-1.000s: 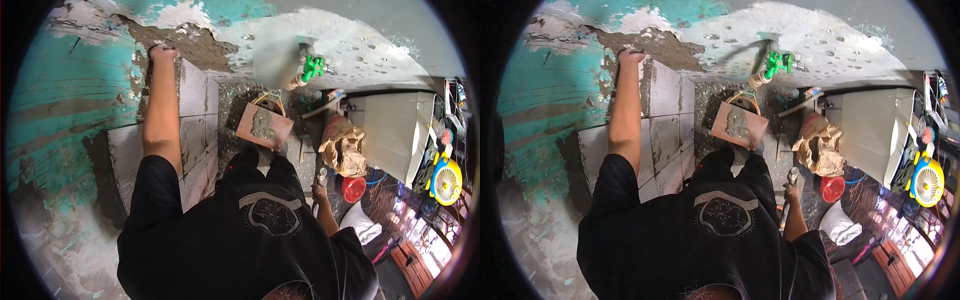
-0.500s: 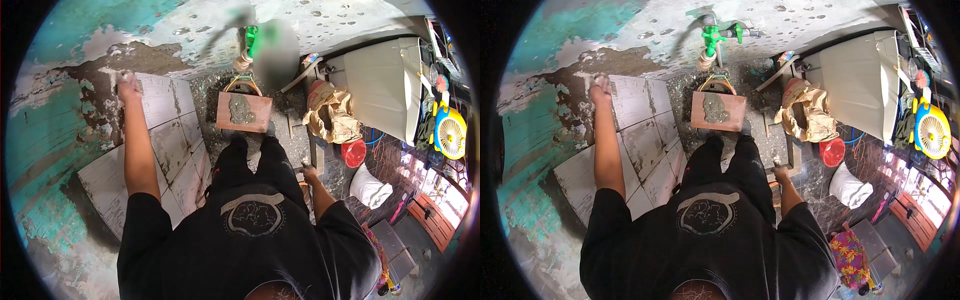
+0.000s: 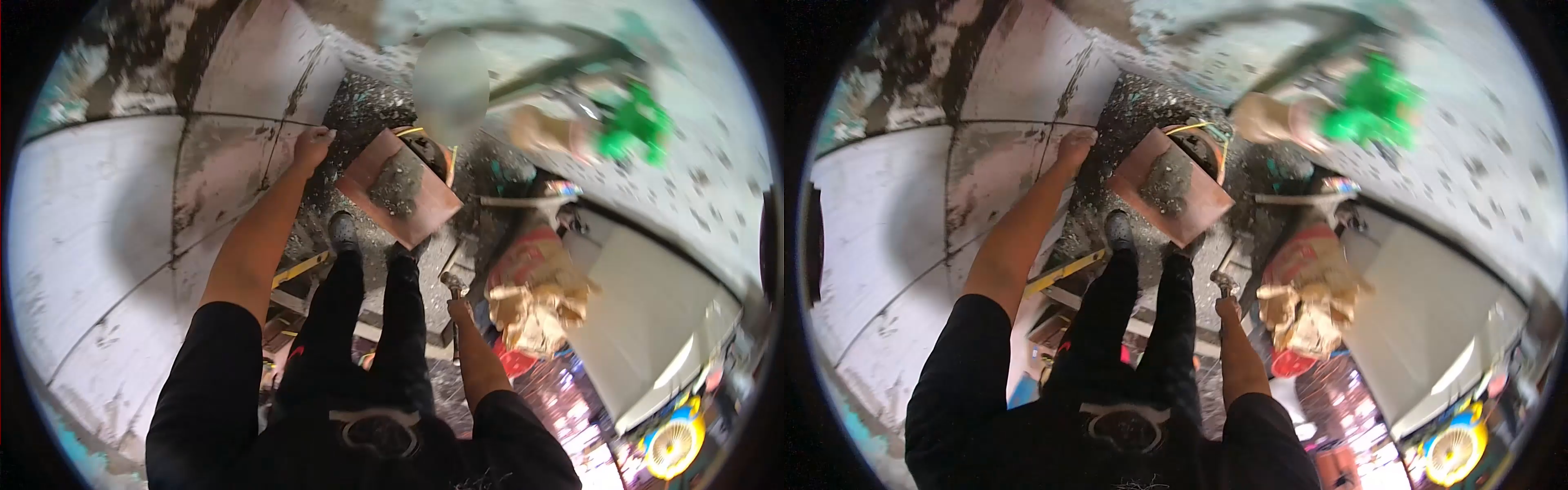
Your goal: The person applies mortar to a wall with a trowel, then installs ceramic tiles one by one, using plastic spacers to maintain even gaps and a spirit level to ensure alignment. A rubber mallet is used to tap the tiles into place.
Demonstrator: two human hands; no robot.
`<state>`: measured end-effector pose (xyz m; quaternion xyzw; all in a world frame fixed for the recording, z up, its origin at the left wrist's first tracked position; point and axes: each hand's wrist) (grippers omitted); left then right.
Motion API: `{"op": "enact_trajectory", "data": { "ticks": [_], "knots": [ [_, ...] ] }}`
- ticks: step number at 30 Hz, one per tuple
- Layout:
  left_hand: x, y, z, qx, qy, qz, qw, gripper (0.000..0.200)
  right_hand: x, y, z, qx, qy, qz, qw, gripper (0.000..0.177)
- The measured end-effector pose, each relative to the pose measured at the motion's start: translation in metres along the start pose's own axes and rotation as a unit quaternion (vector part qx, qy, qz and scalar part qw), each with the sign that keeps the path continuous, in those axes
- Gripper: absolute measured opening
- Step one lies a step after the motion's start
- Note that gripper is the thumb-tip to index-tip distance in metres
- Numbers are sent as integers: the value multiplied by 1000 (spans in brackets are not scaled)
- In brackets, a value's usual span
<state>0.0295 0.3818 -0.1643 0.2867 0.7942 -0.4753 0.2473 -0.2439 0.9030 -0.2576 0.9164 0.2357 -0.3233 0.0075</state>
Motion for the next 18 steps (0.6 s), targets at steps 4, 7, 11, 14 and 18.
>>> {"op": "enact_trajectory", "data": {
  "ticks": [4,7,11,14,18],
  "knots": [
    [50,94,2,51,77,85,992,33,-5,57,64,-31,25,-76,996,47],
    [94,152,-4,125,31,56,990,32,30,71,118,-47,-1,-108,993,43],
    [138,205,13,195,-19,-8,981,32,77,68,180,-191,-100,-112,970,40],
    [147,202,22,96,52,64,992,41,95,56,208,-171,-68,-160,970,56],
    [148,187,30,46,152,90,983,58,94,73,211,-128,-57,-87,986,54]
  ]
}}
Point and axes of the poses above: each hand's wrist, its own z-axis towards the middle knuckle, its own x-axis out of the palm, y = z × x, and after that the axes turned 5 degrees about z, right-handed
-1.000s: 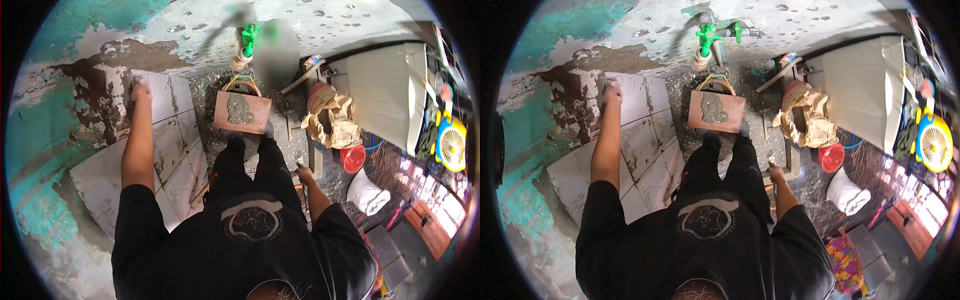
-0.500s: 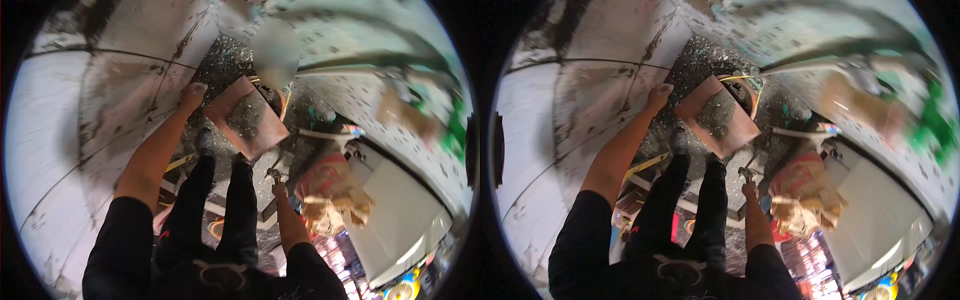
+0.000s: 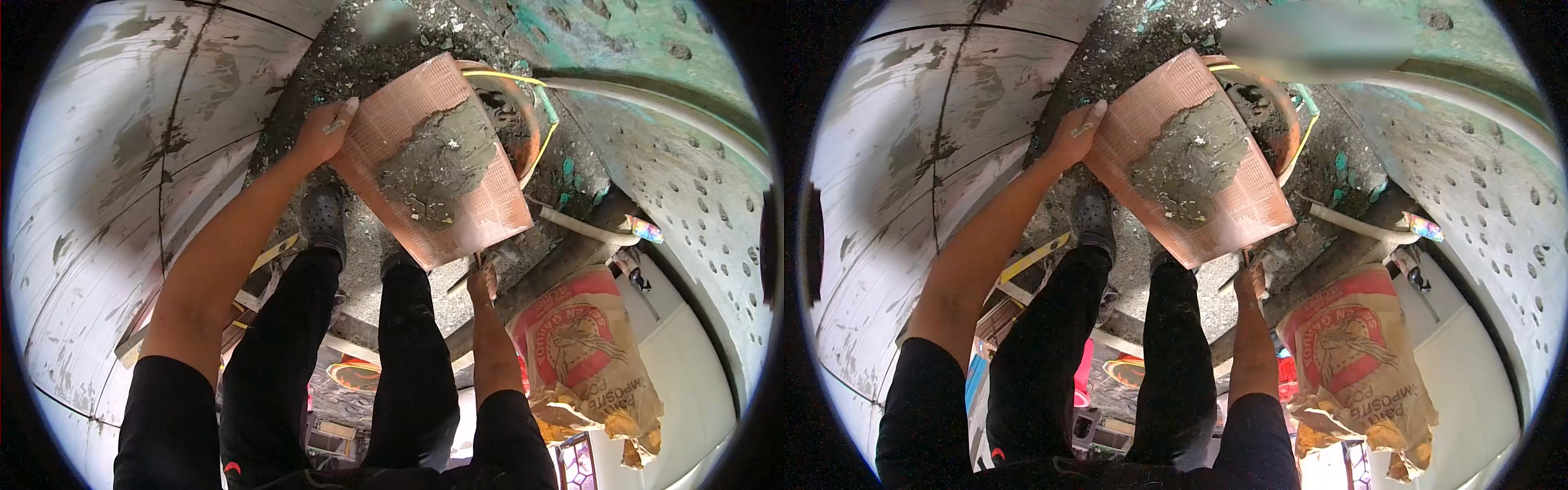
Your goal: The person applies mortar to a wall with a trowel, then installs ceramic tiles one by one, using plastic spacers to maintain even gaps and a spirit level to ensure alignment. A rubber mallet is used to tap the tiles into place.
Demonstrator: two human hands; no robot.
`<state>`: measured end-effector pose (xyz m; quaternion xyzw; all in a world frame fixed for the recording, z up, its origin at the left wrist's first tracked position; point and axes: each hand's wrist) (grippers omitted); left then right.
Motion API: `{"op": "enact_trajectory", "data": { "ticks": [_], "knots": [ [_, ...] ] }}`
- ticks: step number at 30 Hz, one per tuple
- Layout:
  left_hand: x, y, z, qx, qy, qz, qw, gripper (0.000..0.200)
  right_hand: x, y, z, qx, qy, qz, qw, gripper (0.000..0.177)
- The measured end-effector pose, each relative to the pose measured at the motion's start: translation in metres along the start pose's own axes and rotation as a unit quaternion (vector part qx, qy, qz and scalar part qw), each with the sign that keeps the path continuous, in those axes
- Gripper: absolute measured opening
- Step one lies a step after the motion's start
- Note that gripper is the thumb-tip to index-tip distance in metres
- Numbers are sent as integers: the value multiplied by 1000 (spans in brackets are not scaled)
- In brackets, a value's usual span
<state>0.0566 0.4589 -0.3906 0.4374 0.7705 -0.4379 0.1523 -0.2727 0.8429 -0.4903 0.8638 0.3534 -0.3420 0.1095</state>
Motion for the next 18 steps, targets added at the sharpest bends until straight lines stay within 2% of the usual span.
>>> {"op": "enact_trajectory", "data": {
  "ticks": [1,4,5,6,7,8,9,10,12,13,16,17,18],
  "knots": [
    [3,-1,0,1,2,3,1000,62,3,-4,3,-6,-10,1,1000,54],
    [10,2,8,-1,-1,17,1000,68,1,-14,11,-3,51,-45,998,52],
    [13,4,8,-3,-2,22,1000,69,4,-10,7,-23,-31,-89,995,52],
    [15,4,7,-5,-6,12,1000,69,3,-7,7,9,-55,83,995,54],
    [16,4,6,-6,-13,2,1000,70,-13,8,7,38,-79,254,963,57],
    [14,4,6,-7,-24,-8,1000,70,-7,6,18,51,-67,468,880,61],
    [14,7,8,0,-25,-16,1000,70,-7,10,26,69,-65,656,748,65],
    [16,12,11,7,-27,-24,999,69,-23,24,20,73,-15,747,660,64],
    [18,16,12,9,-31,-30,999,69,-82,91,-18,74,87,887,447,62],
    [19,14,10,3,-34,-29,999,68,-96,117,-27,91,94,886,444,50],
    [21,6,-5,-20,-80,-10,997,66,-46,83,-3,-159,203,865,429,41],
    [17,2,-16,-30,-100,0,995,65,-73,104,-28,-46,116,838,531,33],
    [8,-1,-27,-35,-90,-6,995,63,-101,129,-52,61,50,836,543,32]
  ]
}}
Point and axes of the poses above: each hand's wrist, its own z-axis towards the middle knuckle, its own x-axis out of the palm, y = z × x, and after that the axes turned 5 degrees about z, right-handed
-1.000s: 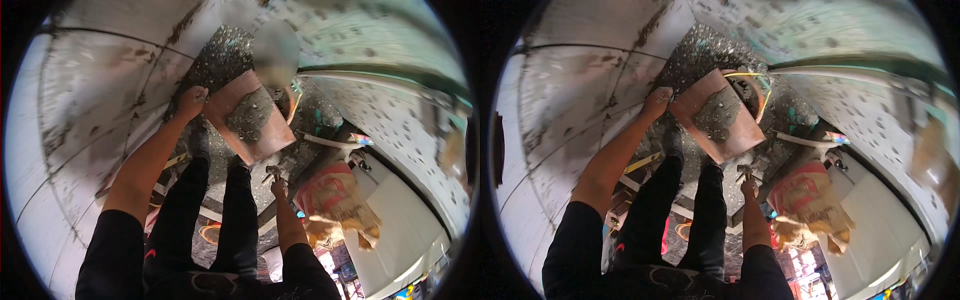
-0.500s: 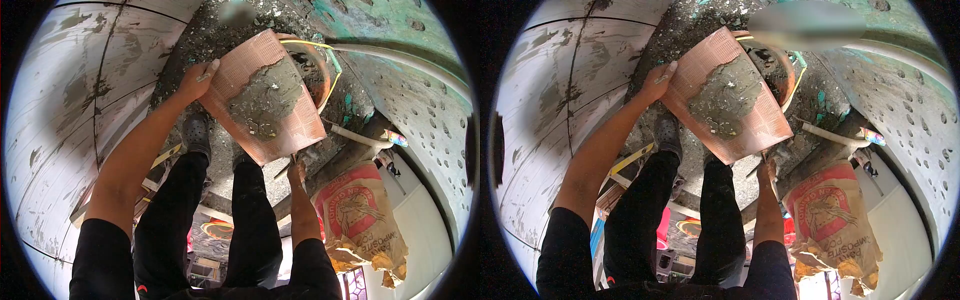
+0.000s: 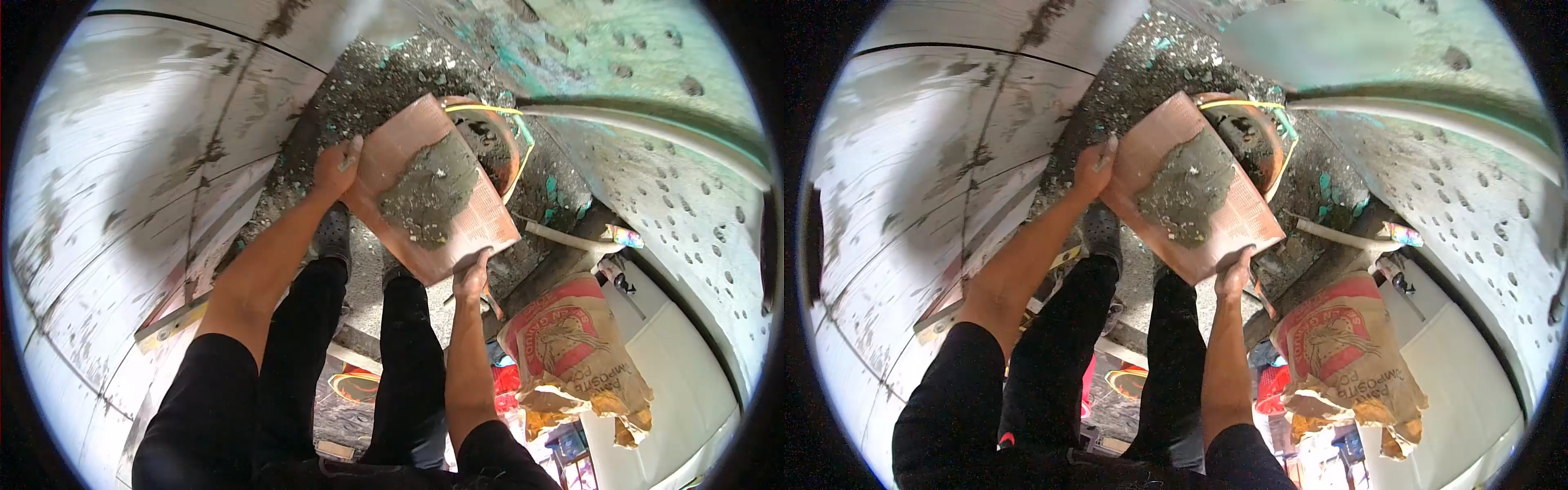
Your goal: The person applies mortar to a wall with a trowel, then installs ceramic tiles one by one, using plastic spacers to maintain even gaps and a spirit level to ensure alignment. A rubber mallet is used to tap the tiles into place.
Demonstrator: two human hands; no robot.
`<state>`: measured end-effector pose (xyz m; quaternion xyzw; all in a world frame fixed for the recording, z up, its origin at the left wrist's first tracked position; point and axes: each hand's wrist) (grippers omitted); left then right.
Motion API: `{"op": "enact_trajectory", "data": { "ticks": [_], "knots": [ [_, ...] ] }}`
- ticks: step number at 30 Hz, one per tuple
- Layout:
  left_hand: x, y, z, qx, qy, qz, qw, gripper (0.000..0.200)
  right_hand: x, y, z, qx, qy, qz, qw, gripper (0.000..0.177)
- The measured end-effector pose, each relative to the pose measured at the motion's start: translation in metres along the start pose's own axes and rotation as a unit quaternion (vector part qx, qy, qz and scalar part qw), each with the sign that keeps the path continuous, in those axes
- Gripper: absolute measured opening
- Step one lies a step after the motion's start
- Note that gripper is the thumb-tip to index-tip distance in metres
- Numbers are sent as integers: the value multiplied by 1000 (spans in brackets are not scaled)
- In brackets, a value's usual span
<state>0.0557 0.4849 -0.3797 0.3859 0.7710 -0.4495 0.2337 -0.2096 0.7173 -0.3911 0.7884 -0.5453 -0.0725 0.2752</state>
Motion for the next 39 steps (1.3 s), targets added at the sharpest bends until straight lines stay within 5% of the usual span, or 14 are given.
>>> {"op": "enact_trajectory", "data": {
  "ticks": [2,6,8,11,14,17,20,23,26,27,30,33,36,39],
  "knots": [
    [-32,-9,-24,-11,13,-9,1000,61,18,18,-38,-32,-35,31,998,29],
    [-108,-20,-89,37,-64,-56,996,56,19,86,-155,-38,153,-92,983,35],
    [-160,-35,-120,-2,9,-47,999,55,32,118,-214,-73,178,-110,975,43],
    [-232,-67,-175,-6,-30,-216,976,50,76,192,-304,-92,213,-195,953,51],
    [-249,-23,-199,90,-114,-168,975,44,98,254,-365,-106,287,-199,931,53],
    [-379,-154,-264,-127,67,-405,903,33,132,314,-430,-50,333,-127,933,50],
    [-435,-177,-274,14,133,-390,911,47,165,358,-474,-88,382,-84,916,49],
    [-444,-184,-269,109,138,-547,819,50,199,394,-507,-118,407,-77,902,50],
    [-446,-232,-296,108,208,-826,513,49,242,422,-547,-148,424,-95,889,48],
    [-439,-246,-297,119,197,-844,484,47,255,425,-555,-165,429,-95,883,47],
    [-398,-251,-250,204,173,-855,445,41,285,436,-535,-148,411,-110,893,44],
    [-380,-262,-209,95,44,-883,457,37,316,428,-502,-158,392,-91,902,43],
    [-376,-261,-174,105,96,-868,475,34,347,425,-489,-188,371,-120,901,41],
    [-389,-269,-150,25,72,-876,476,31,377,424,-483,-204,348,-148,903,41]
  ]
}}
Point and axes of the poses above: each hand's wrist, its own z-axis towards the middle knuckle, its own x-axis out of the palm, y = z × x, and after that the axes turned 5 degrees about z, right-handed
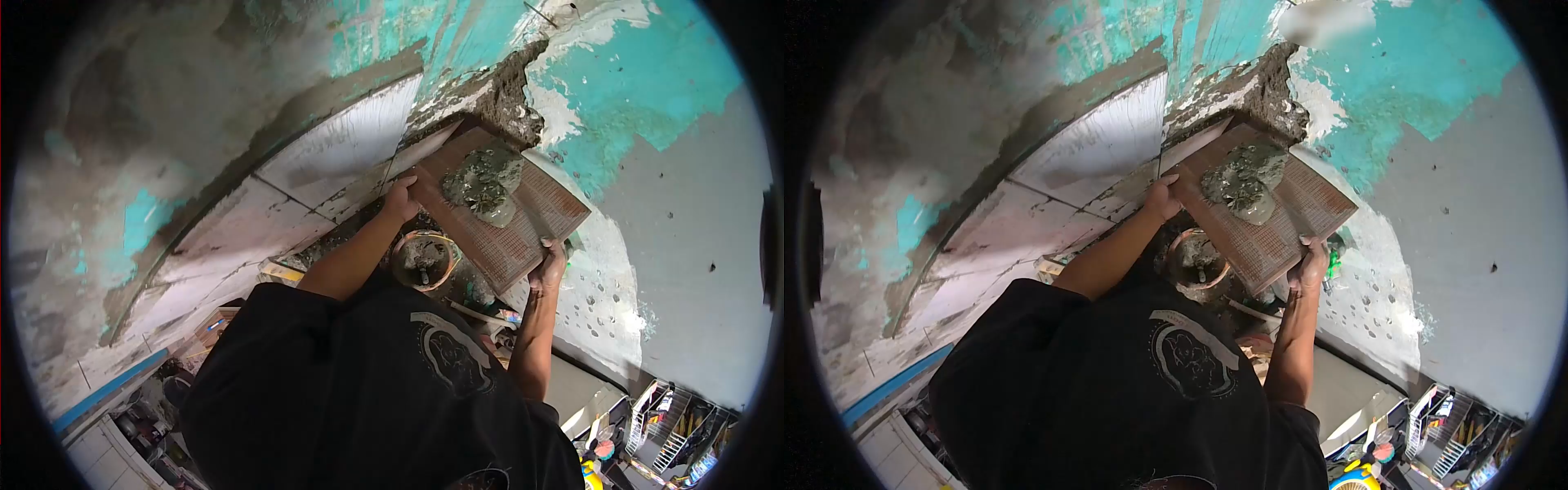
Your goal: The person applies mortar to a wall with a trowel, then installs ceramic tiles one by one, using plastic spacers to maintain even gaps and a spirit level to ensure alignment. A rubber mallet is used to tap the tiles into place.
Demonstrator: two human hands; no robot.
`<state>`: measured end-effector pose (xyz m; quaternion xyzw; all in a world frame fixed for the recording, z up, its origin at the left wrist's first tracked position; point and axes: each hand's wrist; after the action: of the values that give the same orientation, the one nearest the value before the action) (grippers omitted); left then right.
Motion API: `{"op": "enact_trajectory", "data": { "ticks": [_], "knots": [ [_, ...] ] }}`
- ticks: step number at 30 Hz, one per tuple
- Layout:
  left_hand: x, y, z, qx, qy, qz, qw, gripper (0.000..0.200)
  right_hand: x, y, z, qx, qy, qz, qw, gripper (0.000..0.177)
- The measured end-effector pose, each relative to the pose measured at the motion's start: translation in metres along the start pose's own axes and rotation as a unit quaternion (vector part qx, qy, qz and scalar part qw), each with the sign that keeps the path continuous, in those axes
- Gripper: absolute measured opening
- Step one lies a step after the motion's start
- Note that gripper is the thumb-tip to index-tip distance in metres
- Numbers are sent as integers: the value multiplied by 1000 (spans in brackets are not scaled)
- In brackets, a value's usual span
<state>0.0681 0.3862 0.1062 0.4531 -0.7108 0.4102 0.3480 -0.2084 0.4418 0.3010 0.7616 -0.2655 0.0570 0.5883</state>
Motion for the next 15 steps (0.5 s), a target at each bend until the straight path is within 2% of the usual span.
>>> {"op": "enact_trajectory", "data": {
  "ticks": [3,9,12,15],
  "knots": [
    [-13,-13,30,-35,31,-22,999,30,8,-5,26,26,-16,17,999,38],
    [0,-19,42,-7,-5,-12,1000,30,41,-7,53,43,-5,31,999,36],
    [-19,-21,62,-35,10,15,999,30,48,-9,65,57,-14,29,998,34],
    [-17,-23,69,-48,-16,-25,998,30,58,-8,76,56,-1,23,998,32]
  ]
}}
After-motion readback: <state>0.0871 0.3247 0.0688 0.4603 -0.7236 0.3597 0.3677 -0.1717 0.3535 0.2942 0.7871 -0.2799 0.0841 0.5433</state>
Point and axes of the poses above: each hand's wrist, its own z-axis towards the middle knuckle, its own x-axis out of the palm, y = z × x, and after that the axes turned 5 degrees about z, right-handed
